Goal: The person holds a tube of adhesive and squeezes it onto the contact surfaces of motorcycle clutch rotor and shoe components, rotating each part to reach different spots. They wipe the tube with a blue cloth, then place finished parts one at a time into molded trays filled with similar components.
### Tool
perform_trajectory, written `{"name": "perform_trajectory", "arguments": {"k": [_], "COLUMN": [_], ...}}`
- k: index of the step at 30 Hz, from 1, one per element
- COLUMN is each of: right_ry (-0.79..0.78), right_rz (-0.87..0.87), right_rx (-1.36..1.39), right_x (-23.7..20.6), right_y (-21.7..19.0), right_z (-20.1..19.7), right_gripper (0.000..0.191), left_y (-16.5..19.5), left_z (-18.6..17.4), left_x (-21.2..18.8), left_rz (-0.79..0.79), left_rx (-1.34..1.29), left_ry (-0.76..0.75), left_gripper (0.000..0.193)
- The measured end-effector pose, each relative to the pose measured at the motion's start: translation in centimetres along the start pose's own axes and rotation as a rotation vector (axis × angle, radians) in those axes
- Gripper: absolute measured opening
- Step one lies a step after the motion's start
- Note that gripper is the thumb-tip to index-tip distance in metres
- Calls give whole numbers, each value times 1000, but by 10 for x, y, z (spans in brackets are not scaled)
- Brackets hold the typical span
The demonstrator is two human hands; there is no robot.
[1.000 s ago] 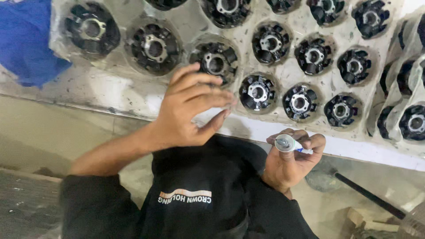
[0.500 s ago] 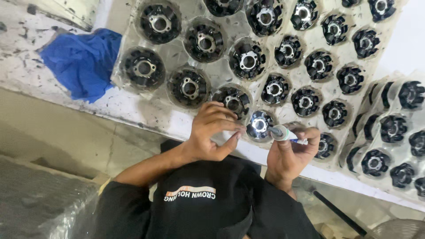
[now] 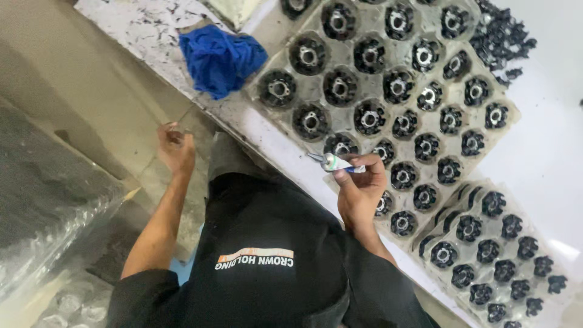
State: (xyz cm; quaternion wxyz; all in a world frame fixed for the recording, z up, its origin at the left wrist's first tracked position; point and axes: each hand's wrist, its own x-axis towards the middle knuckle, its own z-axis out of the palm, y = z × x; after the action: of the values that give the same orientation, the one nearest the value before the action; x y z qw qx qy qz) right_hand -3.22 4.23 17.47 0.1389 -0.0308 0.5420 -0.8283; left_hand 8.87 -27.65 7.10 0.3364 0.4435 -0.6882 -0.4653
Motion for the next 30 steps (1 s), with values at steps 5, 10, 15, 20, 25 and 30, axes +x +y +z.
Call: {"name": "perform_trajectory", "arguments": {"k": [5, 10, 15, 20, 25, 30], "right_ry": [-288, -508, -706, -800, -932, -977], "right_rz": [73, 164, 252, 329, 408, 331], "right_rx": [-40, -18, 54, 118, 168, 194], "right_x": [23, 54, 60, 59, 83, 133], "right_y": [42, 115, 184, 223, 260, 308], "right_z": [101, 263, 425, 543, 637, 716], "right_gripper": [35, 32, 31, 30, 28, 30], "left_y": [-40, -74, -88, -93, -105, -118], "left_z": [-119, -213, -295, -355, -376, -370], "left_x": [31, 83, 178, 275, 367, 491], "left_rz": [-589, -829, -674, -684, -640, -352], "left_rx": [719, 817, 755, 601, 243, 109], "left_ry": [-310, -399, -269, -47, 139, 76], "left_gripper": [60, 55, 46, 50, 40, 32]}}
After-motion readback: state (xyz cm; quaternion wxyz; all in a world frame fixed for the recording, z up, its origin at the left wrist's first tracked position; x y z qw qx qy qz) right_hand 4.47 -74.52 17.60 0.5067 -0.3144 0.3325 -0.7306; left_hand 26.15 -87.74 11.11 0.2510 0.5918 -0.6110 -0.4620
